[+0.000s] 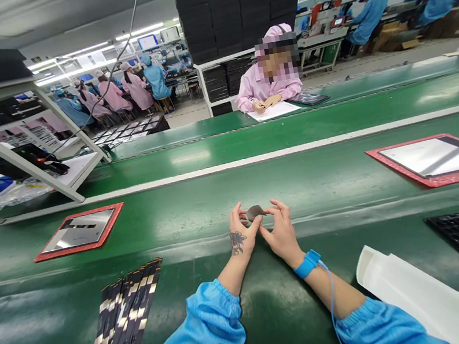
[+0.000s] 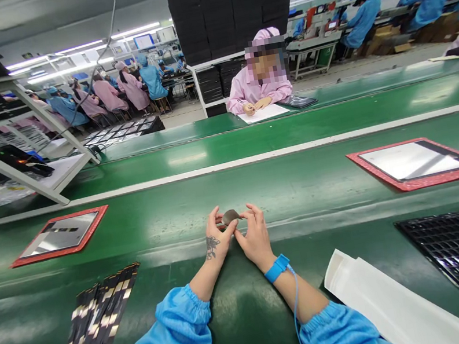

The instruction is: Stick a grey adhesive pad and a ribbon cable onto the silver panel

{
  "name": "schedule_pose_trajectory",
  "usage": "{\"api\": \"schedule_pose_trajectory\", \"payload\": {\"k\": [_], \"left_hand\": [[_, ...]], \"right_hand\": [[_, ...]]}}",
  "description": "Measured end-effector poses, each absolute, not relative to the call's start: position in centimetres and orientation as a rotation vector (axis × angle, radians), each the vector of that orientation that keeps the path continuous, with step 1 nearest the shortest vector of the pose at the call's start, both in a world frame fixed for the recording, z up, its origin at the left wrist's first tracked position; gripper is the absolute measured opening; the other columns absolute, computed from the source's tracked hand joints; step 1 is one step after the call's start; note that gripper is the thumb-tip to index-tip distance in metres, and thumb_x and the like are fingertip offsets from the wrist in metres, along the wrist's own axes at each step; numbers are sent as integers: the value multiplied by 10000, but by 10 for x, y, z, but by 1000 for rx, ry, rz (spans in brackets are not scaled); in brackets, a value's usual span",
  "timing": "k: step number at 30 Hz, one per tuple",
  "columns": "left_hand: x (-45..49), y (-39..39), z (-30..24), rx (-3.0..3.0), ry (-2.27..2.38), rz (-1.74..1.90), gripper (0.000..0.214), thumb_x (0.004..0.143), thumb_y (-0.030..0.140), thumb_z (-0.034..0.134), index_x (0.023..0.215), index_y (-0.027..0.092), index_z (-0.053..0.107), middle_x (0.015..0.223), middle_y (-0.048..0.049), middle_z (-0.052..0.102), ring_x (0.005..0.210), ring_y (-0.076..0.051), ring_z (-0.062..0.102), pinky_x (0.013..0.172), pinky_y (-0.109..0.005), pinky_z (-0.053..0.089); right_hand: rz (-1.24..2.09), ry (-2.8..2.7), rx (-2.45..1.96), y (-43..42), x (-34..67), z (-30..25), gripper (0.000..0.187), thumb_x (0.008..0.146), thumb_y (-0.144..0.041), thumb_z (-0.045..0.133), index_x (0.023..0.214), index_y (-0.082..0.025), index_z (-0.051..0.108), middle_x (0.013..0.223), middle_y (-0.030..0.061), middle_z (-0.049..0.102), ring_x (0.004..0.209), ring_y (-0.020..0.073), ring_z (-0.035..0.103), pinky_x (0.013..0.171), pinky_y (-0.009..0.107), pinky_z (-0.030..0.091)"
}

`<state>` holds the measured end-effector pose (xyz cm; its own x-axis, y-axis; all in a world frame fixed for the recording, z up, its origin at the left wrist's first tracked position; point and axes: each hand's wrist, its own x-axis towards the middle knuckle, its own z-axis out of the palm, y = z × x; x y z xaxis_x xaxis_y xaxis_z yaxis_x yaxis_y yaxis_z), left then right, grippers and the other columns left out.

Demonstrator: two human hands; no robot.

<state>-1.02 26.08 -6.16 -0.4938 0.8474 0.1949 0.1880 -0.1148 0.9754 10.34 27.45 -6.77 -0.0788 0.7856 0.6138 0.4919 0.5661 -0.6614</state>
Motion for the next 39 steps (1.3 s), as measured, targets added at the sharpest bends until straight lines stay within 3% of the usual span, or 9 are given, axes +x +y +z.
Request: {"api": "schedule_pose_trajectory", "payload": {"k": [9, 17, 28, 39], "left_hand": [[-17, 266, -65, 1049, 1645, 1636, 628, 621, 280, 794, 1184, 172, 538, 922, -35, 601, 721, -123, 597, 638, -249, 501], [-22, 267, -62, 1025, 1624, 1585, 579, 607, 303, 798, 1124, 172, 575, 710, 41, 576, 629, -112, 584, 662, -250, 491], [-21, 266, -59, 1094, 1574, 1487, 803, 484, 307, 868, 1213, 205, 547, 738, 42, 588, 581, -96, 533, 624, -243, 468], [-34, 264, -56, 1212, 1592, 1381, 934, 504, 362, 859, 1338, 208, 468, 751, 36, 591, 598, -108, 540, 638, -258, 473]], "right_hand": [[364, -1636, -1135, 277, 104, -68, 380, 752, -365, 623, 1059, -185, 492, 1283, 179, 391, 1220, 311, 431, 970, 528, 416], [379, -1513, -1190, 281, 109, -67, 249, 798, -367, 576, 965, -202, 491, 1233, 146, 413, 1211, 290, 425, 1002, 527, 364], [413, -1469, -1250, 291, 113, -73, 510, 664, -547, 707, 970, -215, 470, 1253, 140, 367, 1223, 304, 396, 977, 497, 388], [433, -1469, -1236, 294, 115, -74, 536, 642, -576, 717, 951, -200, 491, 1260, 157, 361, 1235, 320, 384, 983, 503, 382]]}}
